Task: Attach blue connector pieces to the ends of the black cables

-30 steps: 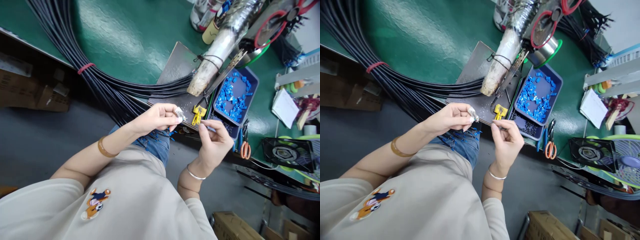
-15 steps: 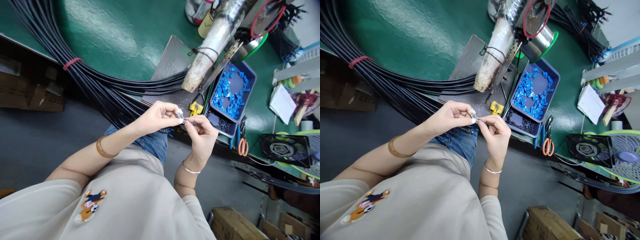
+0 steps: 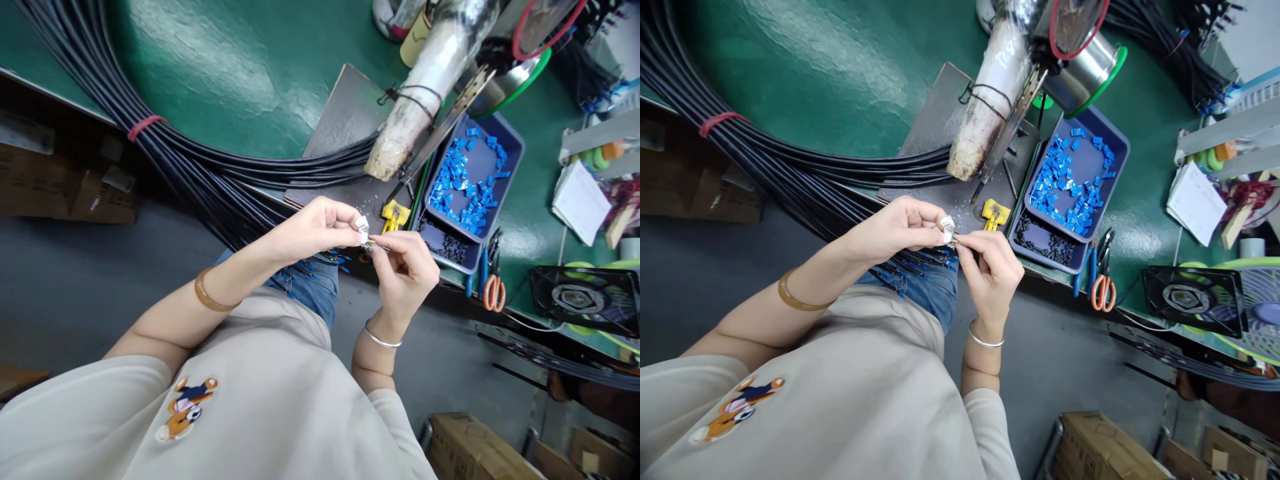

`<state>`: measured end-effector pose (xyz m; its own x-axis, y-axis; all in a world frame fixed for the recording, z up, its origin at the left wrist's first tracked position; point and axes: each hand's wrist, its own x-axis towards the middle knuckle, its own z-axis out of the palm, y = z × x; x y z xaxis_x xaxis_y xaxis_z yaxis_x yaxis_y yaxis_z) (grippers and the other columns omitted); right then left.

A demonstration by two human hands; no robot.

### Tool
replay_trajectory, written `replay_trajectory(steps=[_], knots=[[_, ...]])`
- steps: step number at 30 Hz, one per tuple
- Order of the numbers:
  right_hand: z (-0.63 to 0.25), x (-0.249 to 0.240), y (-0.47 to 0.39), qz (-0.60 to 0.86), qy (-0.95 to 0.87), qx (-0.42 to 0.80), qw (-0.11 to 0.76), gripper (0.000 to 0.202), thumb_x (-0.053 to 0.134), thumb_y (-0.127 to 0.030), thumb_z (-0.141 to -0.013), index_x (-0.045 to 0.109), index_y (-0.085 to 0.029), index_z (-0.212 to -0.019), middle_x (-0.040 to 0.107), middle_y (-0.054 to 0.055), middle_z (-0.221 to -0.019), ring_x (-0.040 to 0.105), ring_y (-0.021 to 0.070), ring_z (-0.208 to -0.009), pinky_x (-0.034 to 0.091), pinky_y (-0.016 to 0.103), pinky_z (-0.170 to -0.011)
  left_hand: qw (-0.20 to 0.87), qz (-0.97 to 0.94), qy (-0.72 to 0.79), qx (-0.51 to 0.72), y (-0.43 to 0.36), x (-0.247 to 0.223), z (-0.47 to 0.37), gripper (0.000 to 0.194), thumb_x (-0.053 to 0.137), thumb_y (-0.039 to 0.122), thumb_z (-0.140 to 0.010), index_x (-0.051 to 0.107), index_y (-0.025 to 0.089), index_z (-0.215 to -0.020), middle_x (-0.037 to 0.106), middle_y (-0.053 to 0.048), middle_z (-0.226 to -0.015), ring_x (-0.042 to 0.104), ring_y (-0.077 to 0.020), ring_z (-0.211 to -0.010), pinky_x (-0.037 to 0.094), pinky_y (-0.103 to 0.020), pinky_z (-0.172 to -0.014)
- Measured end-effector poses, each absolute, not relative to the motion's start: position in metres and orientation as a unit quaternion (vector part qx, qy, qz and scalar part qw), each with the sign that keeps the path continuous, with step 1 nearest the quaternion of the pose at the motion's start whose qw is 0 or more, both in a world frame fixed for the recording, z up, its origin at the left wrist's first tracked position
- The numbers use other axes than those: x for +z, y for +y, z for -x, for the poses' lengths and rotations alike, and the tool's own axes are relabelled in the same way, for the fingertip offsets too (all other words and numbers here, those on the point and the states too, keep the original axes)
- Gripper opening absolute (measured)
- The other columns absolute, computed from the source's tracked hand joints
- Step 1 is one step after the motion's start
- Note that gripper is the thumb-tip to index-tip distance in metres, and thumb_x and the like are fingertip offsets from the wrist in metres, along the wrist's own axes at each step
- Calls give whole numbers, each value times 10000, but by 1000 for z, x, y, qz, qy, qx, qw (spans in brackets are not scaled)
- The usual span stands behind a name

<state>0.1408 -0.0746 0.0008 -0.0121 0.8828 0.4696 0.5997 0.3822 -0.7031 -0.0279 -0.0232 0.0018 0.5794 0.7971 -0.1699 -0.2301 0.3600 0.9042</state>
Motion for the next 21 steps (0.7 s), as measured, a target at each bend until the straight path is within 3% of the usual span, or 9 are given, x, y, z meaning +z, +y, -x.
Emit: replay_trajectory(steps=[5,9,12,16,21], knots=[[-141,3,-75,512,-699,175,468,123,671,-122,-836,710,-232,-875,676,-9,-820,614,107,-751,496,259,-645,761,-469,292,340,-22,2,29,105,633,123,-725,588,100,-634,428,66,-524,297,-7,-477,236,-168,-467],[-147,0,-72,537,-650,289,454,19,703,-216,-822,691,-216,-807,649,-10,-785,567,94,-671,400,230,-522,741,-504,290,335,-24,-1,28,101,641,130,-730,583,98,-653,452,54,-555,341,-14,-507,252,-164,-484],[-152,-3,-70,558,-588,378,447,64,728,-255,-794,682,-215,-775,623,-30,-730,504,68,-585,346,214,-474,697,-548,302,349,-29,-3,24,108,641,127,-729,558,112,-662,434,57,-562,346,-20,-513,265,-166,-490],[-152,1,-73,588,-550,308,506,16,727,-225,-795,712,-220,-792,644,-25,-762,502,61,-600,331,213,-486,635,-568,338,400,-36,-4,18,99,617,124,-754,537,128,-696,444,51,-585,379,-29,-531,300,-163,-502],[-151,11,-78,603,-608,251,451,38,724,-249,-814,736,-214,-818,660,-3,-771,500,75,-592,298,242,-487,628,-573,332,409,-38,-8,17,59,595,117,-782,553,122,-742,482,36,-626,417,-37,-560,339,-161,-524]])
